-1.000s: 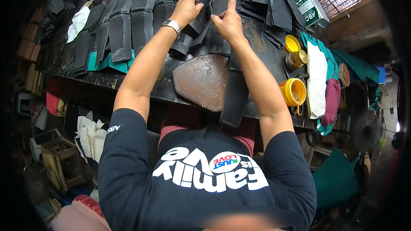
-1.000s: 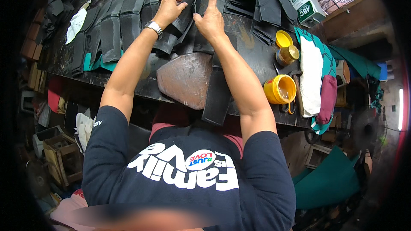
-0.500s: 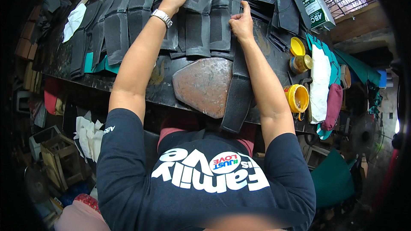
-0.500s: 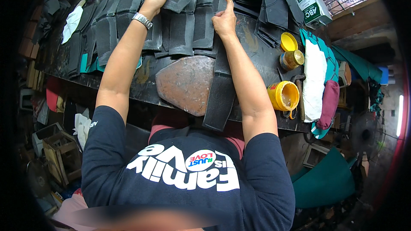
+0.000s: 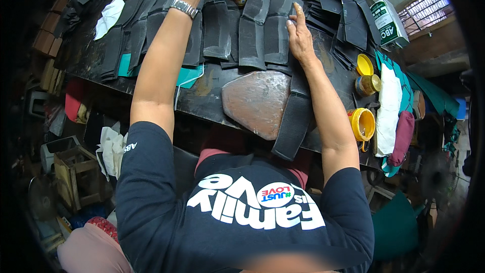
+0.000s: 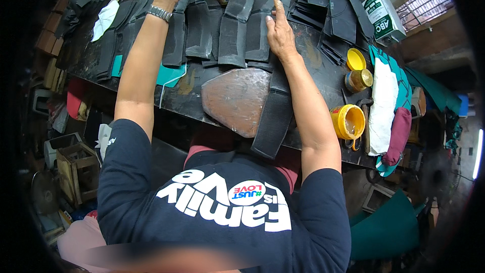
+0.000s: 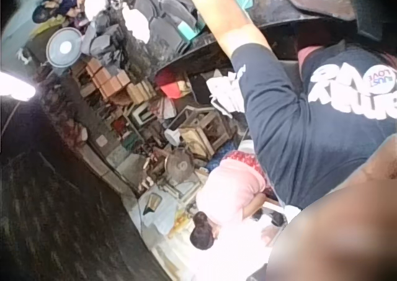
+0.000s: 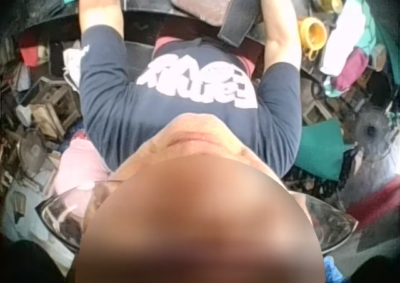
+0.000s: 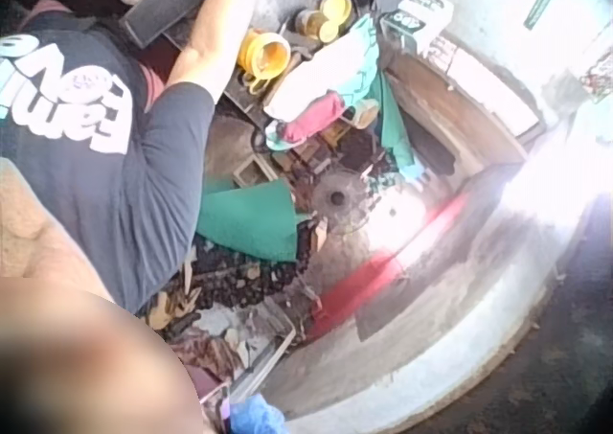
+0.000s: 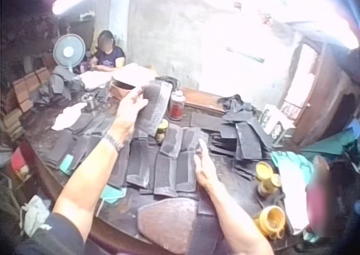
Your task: The person assembles sandals by applying adhesive from a yellow tub to black rubber straps and pressing them onto a sole. The person repeatedly picks up straps, applies glue, and attaches them to the sole, then folds and presses the edges to secure the bond.
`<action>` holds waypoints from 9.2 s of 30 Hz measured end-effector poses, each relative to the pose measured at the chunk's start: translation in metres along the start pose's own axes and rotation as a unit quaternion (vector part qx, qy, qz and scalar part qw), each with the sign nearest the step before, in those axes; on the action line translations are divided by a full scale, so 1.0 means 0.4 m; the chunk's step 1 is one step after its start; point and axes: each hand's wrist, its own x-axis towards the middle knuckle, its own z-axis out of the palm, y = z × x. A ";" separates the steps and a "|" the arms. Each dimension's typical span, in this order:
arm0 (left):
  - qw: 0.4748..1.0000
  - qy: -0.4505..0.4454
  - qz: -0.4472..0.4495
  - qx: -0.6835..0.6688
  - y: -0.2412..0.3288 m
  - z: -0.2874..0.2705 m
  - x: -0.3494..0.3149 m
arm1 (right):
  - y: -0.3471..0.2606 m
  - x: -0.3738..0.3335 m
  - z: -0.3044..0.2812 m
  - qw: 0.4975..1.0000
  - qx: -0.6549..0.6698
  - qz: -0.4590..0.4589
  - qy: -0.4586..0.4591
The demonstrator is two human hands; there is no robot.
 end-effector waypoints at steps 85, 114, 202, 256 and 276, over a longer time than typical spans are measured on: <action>0.809 -0.501 -0.097 0.293 0.158 0.174 -0.624 | -0.107 -0.583 -0.192 0.927 -0.372 -0.033 -0.031; 0.825 -0.477 -0.152 0.264 0.240 0.191 -0.672 | -0.066 -0.486 -0.589 0.799 -0.560 0.102 -0.194; 0.788 -0.481 -0.154 0.351 0.302 0.146 -0.692 | -0.100 -0.491 -0.278 0.958 -0.272 -0.087 0.015; 0.849 -0.360 -0.038 0.386 0.001 0.381 -0.633 | -0.054 -0.478 -0.248 0.980 -0.198 0.006 -0.015; 0.846 -0.362 -0.039 0.389 -0.004 0.384 -0.635 | 0.009 -0.490 -0.227 0.923 -0.377 -0.045 -0.058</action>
